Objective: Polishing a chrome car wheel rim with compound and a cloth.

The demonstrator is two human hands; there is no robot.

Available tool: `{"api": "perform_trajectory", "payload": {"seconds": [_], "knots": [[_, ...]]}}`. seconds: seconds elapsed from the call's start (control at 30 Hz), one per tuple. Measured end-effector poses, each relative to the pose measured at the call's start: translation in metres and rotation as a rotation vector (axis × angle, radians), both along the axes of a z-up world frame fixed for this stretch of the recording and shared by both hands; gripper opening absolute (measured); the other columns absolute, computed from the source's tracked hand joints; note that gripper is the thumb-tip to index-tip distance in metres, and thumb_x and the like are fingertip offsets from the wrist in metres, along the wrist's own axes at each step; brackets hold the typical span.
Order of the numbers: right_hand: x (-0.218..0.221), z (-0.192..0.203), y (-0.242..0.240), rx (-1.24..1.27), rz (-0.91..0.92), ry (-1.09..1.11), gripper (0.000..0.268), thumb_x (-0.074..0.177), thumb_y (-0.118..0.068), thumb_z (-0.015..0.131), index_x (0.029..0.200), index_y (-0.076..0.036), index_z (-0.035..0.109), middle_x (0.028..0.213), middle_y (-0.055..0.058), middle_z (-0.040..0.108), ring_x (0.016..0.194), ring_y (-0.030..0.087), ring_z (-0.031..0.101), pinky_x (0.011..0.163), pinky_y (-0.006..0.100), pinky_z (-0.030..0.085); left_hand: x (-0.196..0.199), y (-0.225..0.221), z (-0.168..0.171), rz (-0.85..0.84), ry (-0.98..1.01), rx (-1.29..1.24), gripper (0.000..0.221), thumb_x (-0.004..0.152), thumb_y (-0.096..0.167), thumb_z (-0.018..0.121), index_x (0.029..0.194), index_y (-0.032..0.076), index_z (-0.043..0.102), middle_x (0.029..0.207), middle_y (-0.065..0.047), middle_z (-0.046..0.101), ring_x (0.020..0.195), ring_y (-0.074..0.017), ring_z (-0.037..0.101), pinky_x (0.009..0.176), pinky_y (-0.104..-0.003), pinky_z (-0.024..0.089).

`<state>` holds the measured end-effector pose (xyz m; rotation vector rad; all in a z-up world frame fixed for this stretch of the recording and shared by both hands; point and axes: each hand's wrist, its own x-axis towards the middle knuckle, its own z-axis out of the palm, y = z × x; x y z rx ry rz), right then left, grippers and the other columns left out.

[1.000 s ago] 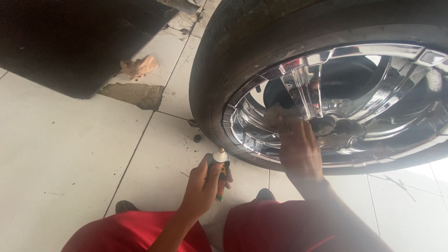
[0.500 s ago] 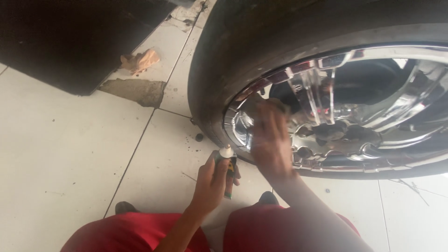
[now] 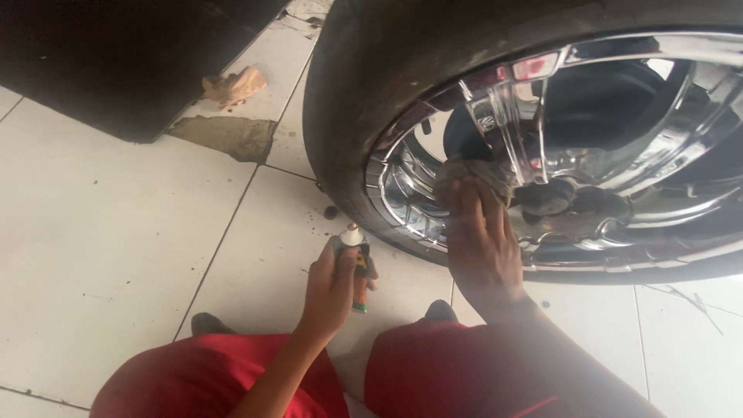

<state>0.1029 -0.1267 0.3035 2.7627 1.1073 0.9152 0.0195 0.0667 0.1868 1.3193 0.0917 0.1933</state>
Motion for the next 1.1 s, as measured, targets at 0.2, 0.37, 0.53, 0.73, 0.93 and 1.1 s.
{"api": "perform_trajectory", "payload": {"seconds": [0.2,0.37,0.53,0.73,0.93,1.1], "knots": [[0.028,-0.021,0.048,0.018,-0.056,0.039,0.061,0.085,-0.002,0.063,0.143,0.008,0.050,0.143,0.021,0.048,0.139,0.038,0.045,0.115,0.053,0.043,0.014,-0.001,-0.007,-0.033,0.010,-0.033,0.027,0.109,0.027,0.039,0.109,0.005,0.053,0.081,-0.008,0.071,0.067,-0.0138,0.072,0.059,-0.029,0.061],[0.044,-0.020,0.072,0.035,-0.037,0.025,0.057,0.089,-0.008,0.065,0.140,0.014,0.051,0.138,0.024,0.049,0.132,0.041,0.046,0.111,0.055,0.043,0.024,0.002,0.006,0.008,-0.041,-0.161,0.028,0.109,0.028,0.041,0.120,0.006,0.053,0.082,-0.009,0.067,0.068,-0.0139,0.067,0.063,-0.030,0.058],[0.024,-0.012,0.031,-0.088,-0.059,-0.005,0.062,0.084,-0.005,0.065,0.142,0.011,0.051,0.136,0.024,0.050,0.133,0.040,0.048,0.115,0.053,0.043,0.009,0.006,-0.013,0.012,-0.034,-0.099,0.029,0.109,0.028,0.039,0.114,0.004,0.053,0.080,-0.008,0.068,0.067,-0.0136,0.068,0.061,-0.030,0.059],[0.004,-0.002,0.009,-0.080,-0.028,-0.040,0.066,0.083,-0.010,0.071,0.143,0.010,0.051,0.140,0.023,0.050,0.135,0.040,0.049,0.118,0.053,0.040,-0.001,0.013,0.005,0.057,-0.044,-0.054,0.030,0.110,0.028,0.038,0.109,0.002,0.054,0.079,-0.009,0.068,0.066,-0.0143,0.069,0.061,-0.030,0.058],[0.027,-0.007,0.056,0.028,-0.020,0.083,0.070,0.080,-0.023,0.077,0.135,0.012,0.052,0.137,0.025,0.046,0.132,0.041,0.043,0.115,0.063,0.030,0.018,0.010,0.007,0.060,-0.005,-0.048,0.030,0.110,0.028,0.038,0.108,0.002,0.054,0.078,-0.009,0.069,0.065,-0.0146,0.069,0.061,-0.030,0.058],[0.041,-0.010,0.072,-0.003,-0.034,0.010,0.068,0.084,-0.020,0.072,0.140,0.013,0.052,0.143,0.025,0.044,0.136,0.041,0.039,0.117,0.059,0.029,0.031,0.002,0.009,0.030,-0.040,-0.075,0.028,0.109,0.026,0.038,0.112,0.004,0.055,0.080,-0.009,0.067,0.068,-0.0144,0.068,0.063,-0.031,0.060]]}}
